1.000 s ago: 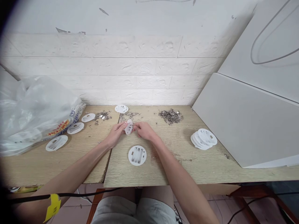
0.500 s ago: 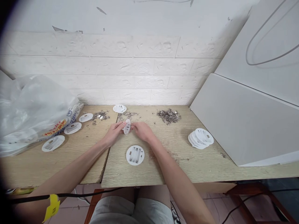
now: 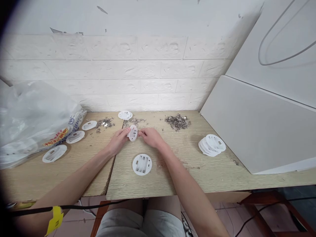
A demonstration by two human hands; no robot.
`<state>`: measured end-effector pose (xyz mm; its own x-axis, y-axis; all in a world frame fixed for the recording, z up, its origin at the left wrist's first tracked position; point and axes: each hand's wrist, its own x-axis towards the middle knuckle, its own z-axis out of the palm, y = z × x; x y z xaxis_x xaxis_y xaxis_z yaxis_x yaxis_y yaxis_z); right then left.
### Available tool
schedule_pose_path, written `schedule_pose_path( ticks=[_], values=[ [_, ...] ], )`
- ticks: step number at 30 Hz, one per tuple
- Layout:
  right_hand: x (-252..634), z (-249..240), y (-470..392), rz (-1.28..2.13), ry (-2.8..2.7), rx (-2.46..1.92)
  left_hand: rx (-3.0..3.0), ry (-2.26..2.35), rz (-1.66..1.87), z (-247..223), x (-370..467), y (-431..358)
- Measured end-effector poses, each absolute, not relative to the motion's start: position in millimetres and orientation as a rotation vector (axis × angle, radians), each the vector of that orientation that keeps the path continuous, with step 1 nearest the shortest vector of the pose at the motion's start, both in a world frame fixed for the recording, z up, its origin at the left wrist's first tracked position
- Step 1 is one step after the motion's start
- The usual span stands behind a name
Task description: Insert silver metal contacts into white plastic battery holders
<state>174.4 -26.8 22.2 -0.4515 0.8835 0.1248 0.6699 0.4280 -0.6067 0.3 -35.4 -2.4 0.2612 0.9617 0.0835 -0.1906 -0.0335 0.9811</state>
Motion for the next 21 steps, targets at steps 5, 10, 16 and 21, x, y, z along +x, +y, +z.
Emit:
schedule_pose_path(
  ticks=[5, 10, 16, 21],
  values=[
    [174.6, 23.2, -27.2, 0.676, -2.272, -1.300, 1.271, 0.856, 1.120, -3.1, 0.7, -35.7],
    [173.6, 23.2, -27.4, 0.667, -2.278, -1.327, 1.297, 0.872, 1.116, -3.5, 1.5, -36.5],
    [172.1, 22.3, -28.0, 0.678, -2.249, -1.413, 1.337, 0.922, 1.101, -0.1, 1.8, -40.1],
    [169.7, 23.2, -29.8, 0.865, -2.151, -1.468, 1.274, 0.925, 1.099, 0.2, 2.9, -42.4]
  ],
)
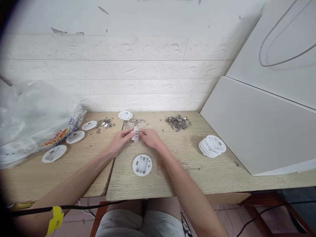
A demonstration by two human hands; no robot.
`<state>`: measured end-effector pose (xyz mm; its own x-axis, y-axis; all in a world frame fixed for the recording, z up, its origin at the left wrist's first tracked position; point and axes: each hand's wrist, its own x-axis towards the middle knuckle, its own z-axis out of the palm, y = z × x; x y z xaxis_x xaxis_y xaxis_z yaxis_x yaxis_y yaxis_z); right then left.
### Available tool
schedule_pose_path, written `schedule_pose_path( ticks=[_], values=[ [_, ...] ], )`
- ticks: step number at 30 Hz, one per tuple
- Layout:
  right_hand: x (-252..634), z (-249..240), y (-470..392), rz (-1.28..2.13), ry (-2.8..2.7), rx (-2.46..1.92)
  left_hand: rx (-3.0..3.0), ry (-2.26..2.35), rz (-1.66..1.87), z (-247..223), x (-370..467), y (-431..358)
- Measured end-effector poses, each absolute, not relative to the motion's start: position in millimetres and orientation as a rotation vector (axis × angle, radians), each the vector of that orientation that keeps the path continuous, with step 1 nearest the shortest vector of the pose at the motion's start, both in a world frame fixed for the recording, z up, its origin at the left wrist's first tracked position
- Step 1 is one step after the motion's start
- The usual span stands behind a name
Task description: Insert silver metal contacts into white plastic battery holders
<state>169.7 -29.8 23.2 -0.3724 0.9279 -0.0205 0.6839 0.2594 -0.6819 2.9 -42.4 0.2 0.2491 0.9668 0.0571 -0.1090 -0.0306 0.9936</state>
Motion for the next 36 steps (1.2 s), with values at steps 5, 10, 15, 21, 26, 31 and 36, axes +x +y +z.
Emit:
schedule_pose_path(
  ticks=[5, 10, 15, 21, 26, 31, 36],
  values=[
    [165.8, 24.0, -31.2, 0.857, -2.109, -1.499, 1.108, 0.869, 1.168, -1.8, 5.9, -41.1],
    [164.4, 20.6, -30.5, 0.734, -2.125, -1.444, 0.964, 0.844, 1.255, 1.2, 7.4, -40.5],
    [164.4, 19.3, -30.2, 0.705, -2.127, -1.424, 0.950, 0.850, 1.261, 2.9, 6.9, -41.2],
    [163.8, 19.7, -30.6, 0.650, -2.138, -1.449, 0.972, 0.851, 1.238, 0.8, 6.0, -40.7],
    [163.8, 19.1, -31.8, 0.623, -2.149, -1.475, 0.980, 0.867, 1.228, -0.3, 5.4, -40.2],
    [163.1, 19.1, -32.0, 0.598, -2.145, -1.493, 0.992, 0.848, 1.227, 0.1, 5.3, -40.8],
    [162.3, 18.4, -31.8, 0.561, -2.167, -1.518, 0.998, 0.844, 1.222, -1.1, 5.2, -40.9]
  ],
)
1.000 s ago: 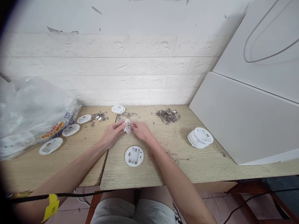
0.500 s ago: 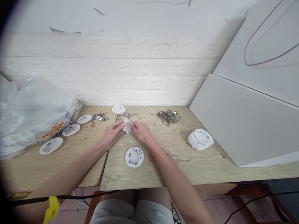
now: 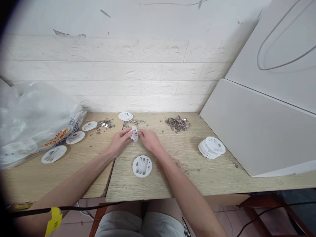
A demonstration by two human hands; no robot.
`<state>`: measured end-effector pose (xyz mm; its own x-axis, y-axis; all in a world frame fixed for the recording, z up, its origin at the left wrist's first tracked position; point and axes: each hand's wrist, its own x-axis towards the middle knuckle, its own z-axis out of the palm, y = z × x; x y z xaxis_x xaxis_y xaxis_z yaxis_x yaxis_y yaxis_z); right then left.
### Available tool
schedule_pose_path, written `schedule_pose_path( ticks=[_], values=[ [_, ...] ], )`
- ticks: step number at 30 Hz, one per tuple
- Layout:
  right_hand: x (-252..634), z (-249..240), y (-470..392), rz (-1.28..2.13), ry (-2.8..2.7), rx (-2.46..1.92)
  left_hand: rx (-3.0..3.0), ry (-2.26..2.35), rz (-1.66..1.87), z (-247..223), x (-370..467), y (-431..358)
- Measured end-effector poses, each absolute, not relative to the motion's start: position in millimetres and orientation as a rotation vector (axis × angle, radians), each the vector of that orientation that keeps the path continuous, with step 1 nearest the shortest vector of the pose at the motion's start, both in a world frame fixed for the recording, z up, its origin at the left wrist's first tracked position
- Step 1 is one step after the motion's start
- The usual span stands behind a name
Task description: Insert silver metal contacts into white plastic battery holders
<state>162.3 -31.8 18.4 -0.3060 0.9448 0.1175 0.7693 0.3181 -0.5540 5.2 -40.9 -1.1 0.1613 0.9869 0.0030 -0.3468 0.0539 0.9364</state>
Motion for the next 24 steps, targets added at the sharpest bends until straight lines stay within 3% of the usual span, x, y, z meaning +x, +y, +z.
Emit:
schedule_pose_path(
  ticks=[14, 24],
  values=[
    [144.9, 17.1, -41.5, 0.157, -2.406, -1.713, 0.989, 0.883, 1.244, -3.8, 6.1, -41.1],
    [151.9, 23.8, -39.6, 0.168, -2.397, -1.619, 0.916, 0.819, 1.305, 2.8, 4.1, -41.4]
  ],
)
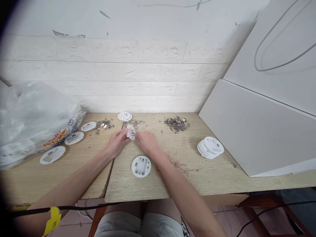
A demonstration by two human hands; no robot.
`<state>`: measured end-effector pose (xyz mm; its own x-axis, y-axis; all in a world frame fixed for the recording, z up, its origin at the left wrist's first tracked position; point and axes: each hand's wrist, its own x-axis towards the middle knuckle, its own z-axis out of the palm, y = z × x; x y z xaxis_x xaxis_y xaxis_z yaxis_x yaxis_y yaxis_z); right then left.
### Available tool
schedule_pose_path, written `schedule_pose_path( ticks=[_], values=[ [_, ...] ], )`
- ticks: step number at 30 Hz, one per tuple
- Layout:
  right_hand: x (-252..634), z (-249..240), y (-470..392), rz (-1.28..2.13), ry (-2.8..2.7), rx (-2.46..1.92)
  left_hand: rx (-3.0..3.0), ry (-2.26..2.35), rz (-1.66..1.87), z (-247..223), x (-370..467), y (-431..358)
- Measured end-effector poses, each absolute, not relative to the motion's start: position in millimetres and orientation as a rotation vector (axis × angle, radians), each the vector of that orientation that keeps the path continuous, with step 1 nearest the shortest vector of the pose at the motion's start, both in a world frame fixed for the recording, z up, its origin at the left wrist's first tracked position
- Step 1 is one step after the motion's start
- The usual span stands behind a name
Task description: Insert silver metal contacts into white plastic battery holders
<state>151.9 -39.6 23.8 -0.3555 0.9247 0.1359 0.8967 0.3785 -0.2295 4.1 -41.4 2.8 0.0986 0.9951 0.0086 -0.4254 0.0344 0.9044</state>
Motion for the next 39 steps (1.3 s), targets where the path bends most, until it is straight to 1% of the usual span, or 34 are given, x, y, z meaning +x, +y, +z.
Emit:
schedule_pose_path(
  ticks=[3, 7, 9, 11, 14, 20, 24, 33, 36, 39],
  values=[
    [158.2, 23.1, -35.8, 0.423, -2.208, -1.500, 0.870, 0.795, 1.348, 2.0, 2.0, -39.3],
    [159.5, 16.0, -29.2, 0.944, -1.882, -1.293, 0.967, 0.758, 1.318, 0.1, 0.7, -37.2],
    [158.9, 12.6, -26.5, 1.048, -1.718, -1.237, 1.030, 0.784, 1.316, -1.2, 0.1, -36.2],
    [159.0, 11.5, -25.3, 1.002, -1.615, -1.196, 1.114, 0.874, 1.342, -2.3, -1.0, -35.1],
    [159.8, 14.0, -27.9, 0.774, -1.629, -1.158, 1.352, 1.035, 1.402, -1.5, -4.4, -33.6],
    [157.8, 16.1, -41.1, 0.137, -2.012, -0.970, 2.099, 1.214, 1.644, 9.3, -15.0, -36.5],
    [157.2, 12.6, -43.1, -0.089, -2.133, -0.843, 2.358, 1.195, 1.732, 11.0, -19.6, -39.1],
    [159.2, 12.8, -43.0, -0.197, -2.156, -0.797, 2.476, 1.118, 1.707, 8.0, -22.3, -38.9],
    [158.9, 14.9, -44.3, -0.129, -2.135, -0.798, 2.444, 1.129, 1.649, 9.3, -21.6, -40.1],
    [159.8, 17.8, -43.8, 0.004, -2.068, -0.830, 2.381, 1.151, 1.473, 9.9, -20.1, -41.4]
  ],
)
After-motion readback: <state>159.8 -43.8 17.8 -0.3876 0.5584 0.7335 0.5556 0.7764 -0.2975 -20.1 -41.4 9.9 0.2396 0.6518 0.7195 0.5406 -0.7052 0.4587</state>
